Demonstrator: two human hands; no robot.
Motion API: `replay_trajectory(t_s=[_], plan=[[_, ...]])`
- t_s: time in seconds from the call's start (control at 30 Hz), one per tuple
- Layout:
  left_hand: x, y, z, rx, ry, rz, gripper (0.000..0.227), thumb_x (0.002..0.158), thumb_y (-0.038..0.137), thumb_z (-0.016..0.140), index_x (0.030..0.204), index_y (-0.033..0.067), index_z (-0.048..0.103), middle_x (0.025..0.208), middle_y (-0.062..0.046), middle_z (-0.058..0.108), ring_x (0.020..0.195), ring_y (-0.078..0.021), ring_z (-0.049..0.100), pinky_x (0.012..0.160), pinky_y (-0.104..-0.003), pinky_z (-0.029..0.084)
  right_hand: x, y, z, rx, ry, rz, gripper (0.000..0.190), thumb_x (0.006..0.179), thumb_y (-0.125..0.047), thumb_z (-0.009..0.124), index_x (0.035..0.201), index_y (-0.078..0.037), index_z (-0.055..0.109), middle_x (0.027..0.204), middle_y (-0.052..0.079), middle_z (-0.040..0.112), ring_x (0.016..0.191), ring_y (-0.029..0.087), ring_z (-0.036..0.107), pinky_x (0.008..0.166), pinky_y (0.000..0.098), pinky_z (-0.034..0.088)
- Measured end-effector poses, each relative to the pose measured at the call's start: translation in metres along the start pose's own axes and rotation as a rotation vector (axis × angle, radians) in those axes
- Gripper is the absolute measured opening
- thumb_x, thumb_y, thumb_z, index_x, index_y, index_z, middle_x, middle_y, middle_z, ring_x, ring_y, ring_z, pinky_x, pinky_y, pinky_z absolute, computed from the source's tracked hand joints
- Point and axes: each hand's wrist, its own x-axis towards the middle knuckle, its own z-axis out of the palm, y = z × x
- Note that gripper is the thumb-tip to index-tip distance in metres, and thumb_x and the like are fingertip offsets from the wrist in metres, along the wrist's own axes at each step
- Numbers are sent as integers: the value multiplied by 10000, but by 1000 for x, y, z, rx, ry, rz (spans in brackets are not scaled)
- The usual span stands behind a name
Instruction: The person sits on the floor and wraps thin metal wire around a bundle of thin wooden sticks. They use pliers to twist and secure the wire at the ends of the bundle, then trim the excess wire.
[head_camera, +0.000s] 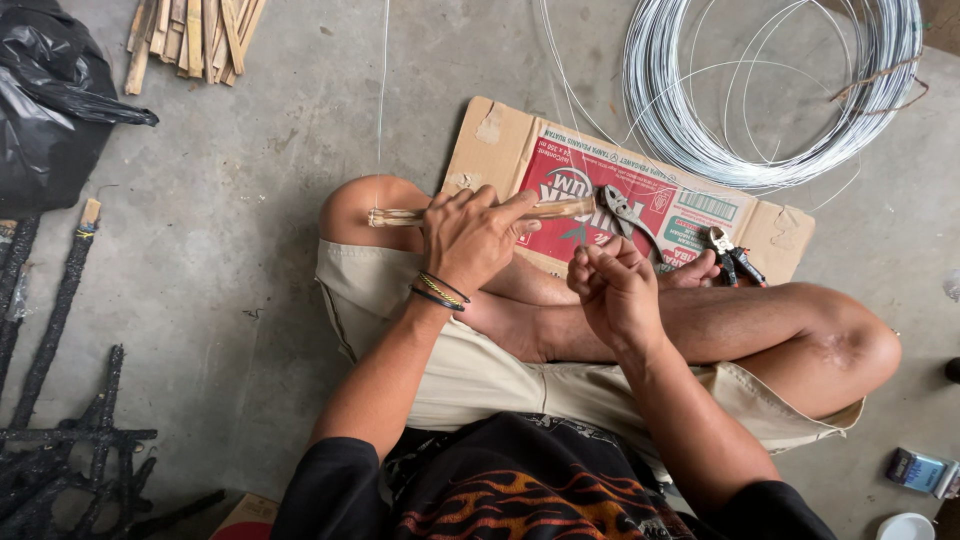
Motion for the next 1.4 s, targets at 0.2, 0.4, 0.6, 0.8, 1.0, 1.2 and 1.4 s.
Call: replay_trajectory(t_s=[0.2,0.4,0.6,0.8,1.0,1.2,1.4], plan=[[0,2,3,13,46,37,294,893,364,702,1175,307,764,804,-35,666,763,-262,688,685,-448,475,-13,11,16,76,55,82,165,1000,-2,586,869,-73,516,857,112,628,720,164,546,605,279,417],[1,-15,-9,52,27,-20,305,900,449,727,1160,290,756,742,-33,646,709,-260,675,658,-462,461,-16,-1,6,-18,38,-54,182,1026,1,589,871,-57,514,864,113,618,736,170,550,614,277,411],[-3,-14,-12,32,40,21,295,896,413,739,1168,298,754,741,-16,630,726,-238,668,652,-431,455,-12,4,1,-17,39,-47,172,1032,0,591,895,-69,514,863,124,625,739,178,558,620,284,419],[-2,-13,-11,13,84,19,300,883,419,748,1151,286,763,751,-18,634,725,-241,668,646,-434,458,-12,3,0,-22,31,-76,153,1026,1,587,910,-70,518,877,124,626,741,183,558,614,291,423],[0,-12,-15,20,88,0,318,880,442,749,1154,281,763,750,-22,632,736,-248,675,638,-430,469,-14,3,2,12,37,-67,165,1026,1,591,905,-78,512,878,121,625,750,183,566,630,288,431],[1,-10,-20,19,102,3,331,897,461,716,1170,281,763,755,-19,637,725,-243,670,640,-426,474,-16,5,5,2,44,-75,175,1030,2,592,898,-74,506,890,120,624,751,181,564,634,286,433],[-1,-11,-27,14,106,18,354,912,487,704,1180,262,761,755,-21,630,739,-241,668,637,-426,462,-3,15,2,20,30,-79,154,1018,3,583,917,-75,498,873,119,622,739,176,569,633,296,449]])
